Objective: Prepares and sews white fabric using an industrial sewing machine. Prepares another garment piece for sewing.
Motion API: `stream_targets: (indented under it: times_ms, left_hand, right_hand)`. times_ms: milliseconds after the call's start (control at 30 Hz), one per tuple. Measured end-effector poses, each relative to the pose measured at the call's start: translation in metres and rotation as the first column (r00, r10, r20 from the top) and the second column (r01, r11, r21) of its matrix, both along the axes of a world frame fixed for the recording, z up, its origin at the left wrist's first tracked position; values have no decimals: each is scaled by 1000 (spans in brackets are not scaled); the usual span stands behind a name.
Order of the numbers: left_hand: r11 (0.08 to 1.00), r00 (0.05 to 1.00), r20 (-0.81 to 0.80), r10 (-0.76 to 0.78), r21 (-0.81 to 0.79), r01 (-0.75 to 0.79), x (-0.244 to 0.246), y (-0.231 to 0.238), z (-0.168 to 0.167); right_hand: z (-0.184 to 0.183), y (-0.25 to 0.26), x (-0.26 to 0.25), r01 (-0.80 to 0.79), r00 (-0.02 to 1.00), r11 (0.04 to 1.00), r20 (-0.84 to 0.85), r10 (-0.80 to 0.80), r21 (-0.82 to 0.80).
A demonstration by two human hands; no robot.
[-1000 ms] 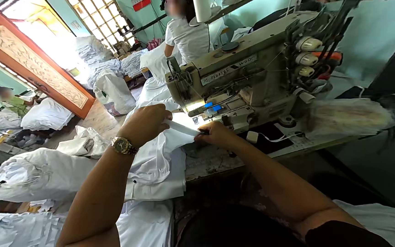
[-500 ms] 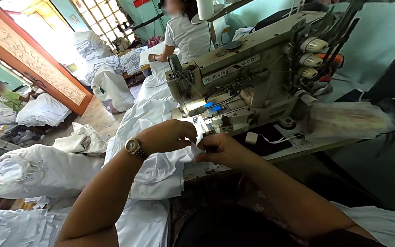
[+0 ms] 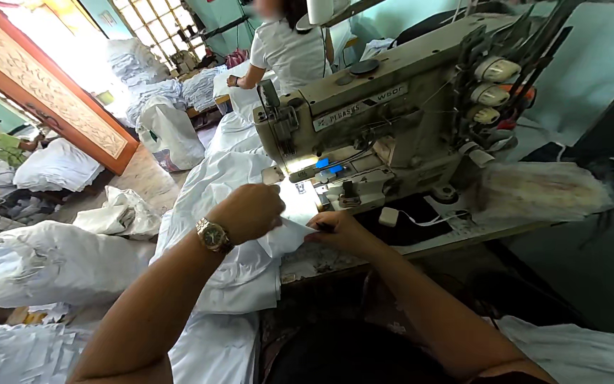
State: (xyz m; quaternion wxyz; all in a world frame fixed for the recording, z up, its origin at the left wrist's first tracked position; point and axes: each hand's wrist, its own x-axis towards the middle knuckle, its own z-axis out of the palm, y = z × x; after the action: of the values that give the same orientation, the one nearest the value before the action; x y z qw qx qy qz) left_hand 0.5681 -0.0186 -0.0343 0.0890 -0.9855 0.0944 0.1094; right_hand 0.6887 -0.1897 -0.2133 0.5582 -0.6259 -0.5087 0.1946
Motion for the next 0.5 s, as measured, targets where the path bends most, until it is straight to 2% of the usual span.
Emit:
stream_targets:
  times_ms: [100, 200, 233, 333, 367, 433, 500]
  left_hand:
    - [991, 993, -117, -8, -136, -8, -2, -9, -1]
    - [996, 996, 25, 87, -36, -86, -7, -9, -2]
    - [994, 994, 37, 101, -52, -99, -11, -9, -1]
    - [941, 996, 20, 84, -332, -73, -21, -6, 1]
    - [914, 994, 71, 88, -402, -53, -22, 3, -5]
    - [901, 973, 131, 188, -417, -118, -25, 30, -26]
    - [875, 945, 107, 310, -421, -240, -31, 66, -69]
  right_hand:
    - [-4, -2, -3, -2, 1000, 1000, -24, 3, 12]
    - [-7, -2, -6, 6, 1000, 999, 9, -7, 41]
    - [-6, -3, -8, -4, 1000, 999, 20, 3, 44]
    - [-9, -9, -14, -13, 1000, 999, 18, 12, 33]
    - [-10, -10, -16, -15, 1000, 1000, 16, 15, 27]
    - [-11, -12, -20, -21, 999, 999, 28, 19, 50]
    - [-11, -13, -21, -33, 999, 994, 23, 30, 103]
